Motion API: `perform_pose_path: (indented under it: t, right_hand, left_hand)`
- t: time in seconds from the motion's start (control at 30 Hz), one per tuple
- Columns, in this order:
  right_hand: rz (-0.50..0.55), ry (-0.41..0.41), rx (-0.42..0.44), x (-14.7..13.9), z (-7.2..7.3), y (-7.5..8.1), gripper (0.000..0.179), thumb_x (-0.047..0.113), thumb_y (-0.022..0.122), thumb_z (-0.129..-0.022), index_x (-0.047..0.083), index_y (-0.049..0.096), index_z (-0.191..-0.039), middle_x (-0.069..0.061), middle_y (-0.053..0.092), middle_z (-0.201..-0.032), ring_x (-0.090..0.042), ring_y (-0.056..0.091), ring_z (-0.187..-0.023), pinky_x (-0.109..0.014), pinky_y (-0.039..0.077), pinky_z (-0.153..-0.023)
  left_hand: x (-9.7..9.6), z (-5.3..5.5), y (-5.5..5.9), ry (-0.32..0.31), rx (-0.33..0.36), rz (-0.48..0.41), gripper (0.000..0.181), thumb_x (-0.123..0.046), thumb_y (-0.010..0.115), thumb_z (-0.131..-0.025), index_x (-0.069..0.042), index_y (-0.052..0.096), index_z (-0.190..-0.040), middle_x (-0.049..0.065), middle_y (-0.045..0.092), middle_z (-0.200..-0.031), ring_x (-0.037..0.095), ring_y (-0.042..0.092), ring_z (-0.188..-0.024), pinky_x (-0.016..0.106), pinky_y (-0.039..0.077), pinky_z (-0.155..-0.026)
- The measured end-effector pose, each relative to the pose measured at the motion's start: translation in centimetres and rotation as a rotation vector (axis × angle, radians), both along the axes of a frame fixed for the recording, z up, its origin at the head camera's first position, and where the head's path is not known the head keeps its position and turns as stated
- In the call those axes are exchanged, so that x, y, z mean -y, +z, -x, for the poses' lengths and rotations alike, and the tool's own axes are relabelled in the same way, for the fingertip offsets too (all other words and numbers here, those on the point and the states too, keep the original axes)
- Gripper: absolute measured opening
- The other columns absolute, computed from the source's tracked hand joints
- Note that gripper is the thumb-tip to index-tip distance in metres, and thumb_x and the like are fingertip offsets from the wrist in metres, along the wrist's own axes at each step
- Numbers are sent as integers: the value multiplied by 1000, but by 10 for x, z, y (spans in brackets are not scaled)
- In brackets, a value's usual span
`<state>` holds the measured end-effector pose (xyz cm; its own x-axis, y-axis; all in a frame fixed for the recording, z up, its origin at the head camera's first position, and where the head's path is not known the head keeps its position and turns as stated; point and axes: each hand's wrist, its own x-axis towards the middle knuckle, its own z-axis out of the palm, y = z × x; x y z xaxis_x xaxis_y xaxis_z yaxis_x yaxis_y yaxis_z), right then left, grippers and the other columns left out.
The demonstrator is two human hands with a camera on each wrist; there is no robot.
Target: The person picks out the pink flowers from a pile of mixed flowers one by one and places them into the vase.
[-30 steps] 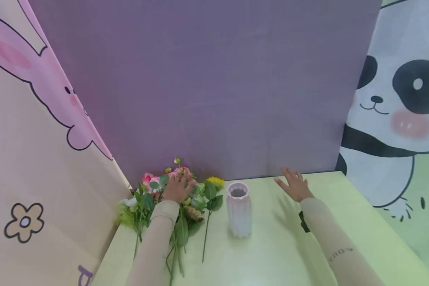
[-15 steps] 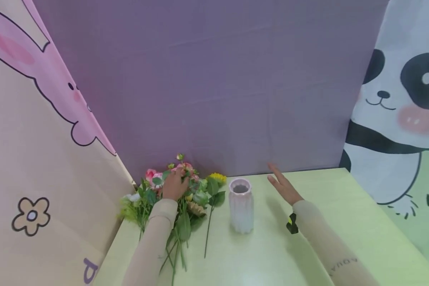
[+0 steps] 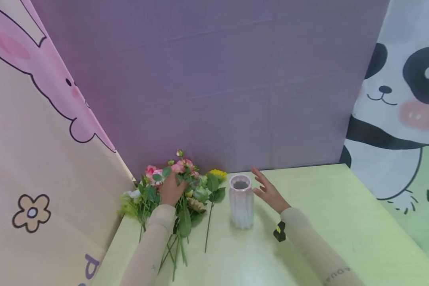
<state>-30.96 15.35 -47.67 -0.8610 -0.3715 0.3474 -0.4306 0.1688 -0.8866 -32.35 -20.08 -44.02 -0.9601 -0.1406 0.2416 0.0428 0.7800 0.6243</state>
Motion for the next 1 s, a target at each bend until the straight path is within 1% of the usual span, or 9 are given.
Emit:
perform_pose_path:
  t: [0.13, 0.23, 0.3, 0.37, 0.47, 0.5, 0.7, 0.9, 1.0]
  right_hand:
    - [8, -6, 32, 10, -1, -6, 79, 30, 65, -89, 19, 17, -151, -11, 19, -156, -42, 20, -138, -63, 21, -107]
    - [7, -17, 72, 16, -4, -8, 84, 23, 70, -86, 18, 17, -151, -13, 19, -155, -43, 22, -137, -62, 23, -108]
    - [5, -22, 88, 20, -8, -6, 87, 20, 72, -84, 14, 16, -151, -16, 20, -154, -45, 24, -136, -62, 24, -107]
    - [12, -21, 90, 23, -14, -1, 89, 15, 73, -83, 9, 16, -150, -20, 22, -152, -45, 25, -135, -61, 25, -107]
    - [30, -30, 89, 27, -21, 6, 89, 10, 73, -81, 6, 17, -149, -23, 30, -148, -44, 29, -133, -59, 28, -106]
    - [43, -30, 87, 29, -24, 9, 89, 9, 73, -81, 5, 17, -149, -24, 32, -146, -43, 31, -132, -60, 29, -106]
    - [71, -43, 91, 35, -30, 8, 84, 7, 75, -78, 4, 24, -146, -22, 39, -142, -40, 36, -129, -59, 32, -104]
    - [67, -84, 94, 39, -31, 4, 80, 8, 75, -79, 2, 27, -144, -22, 40, -141, -39, 37, -129, -58, 33, -104]
    - [67, -95, 95, 40, -32, 4, 78, 8, 75, -79, 2, 30, -142, -22, 41, -140, -39, 38, -128, -57, 35, -103]
  left_hand:
    - [2, -5, -6, 12, -14, -52, 48, -20, 59, -91, 1, 47, -131, 18, 64, -95, 29, 60, -72, 47, 49, -65]
    - [3, -9, -12, 24, -15, -61, 43, -19, 59, -91, 3, 50, -127, 17, 65, -93, 28, 61, -74, 52, 46, -84]
    - [3, -12, -17, 29, -9, -55, 40, -17, 60, -91, 4, 51, -123, 18, 66, -93, 30, 63, -75, 53, 46, -86]
    - [2, -14, -21, 37, -7, -44, 38, -15, 61, -90, 4, 53, -121, 18, 66, -92, 29, 63, -75, 51, 48, -84]
    - [1, -17, -24, 49, 11, -39, 35, -14, 63, -89, 4, 56, -117, 18, 67, -91, 29, 63, -73, 44, 53, -63]
    - [0, -18, -25, 57, 21, -40, 34, -14, 63, -88, 4, 57, -116, 17, 67, -91, 28, 63, -73, 43, 53, -61]
    - [-1, -30, -34, 106, 57, -96, 30, -13, 64, -86, 6, 58, -109, 19, 67, -90, 32, 63, -77, 45, 53, -65]
    - [-3, -42, -46, 142, 68, -117, 28, -11, 64, -84, 4, 56, -106, 18, 65, -88, 31, 62, -74, 43, 51, -63]
    - [-4, -47, -52, 152, 50, -122, 29, -10, 65, -83, 5, 54, -105, 19, 63, -88, 32, 60, -73, 45, 50, -62]
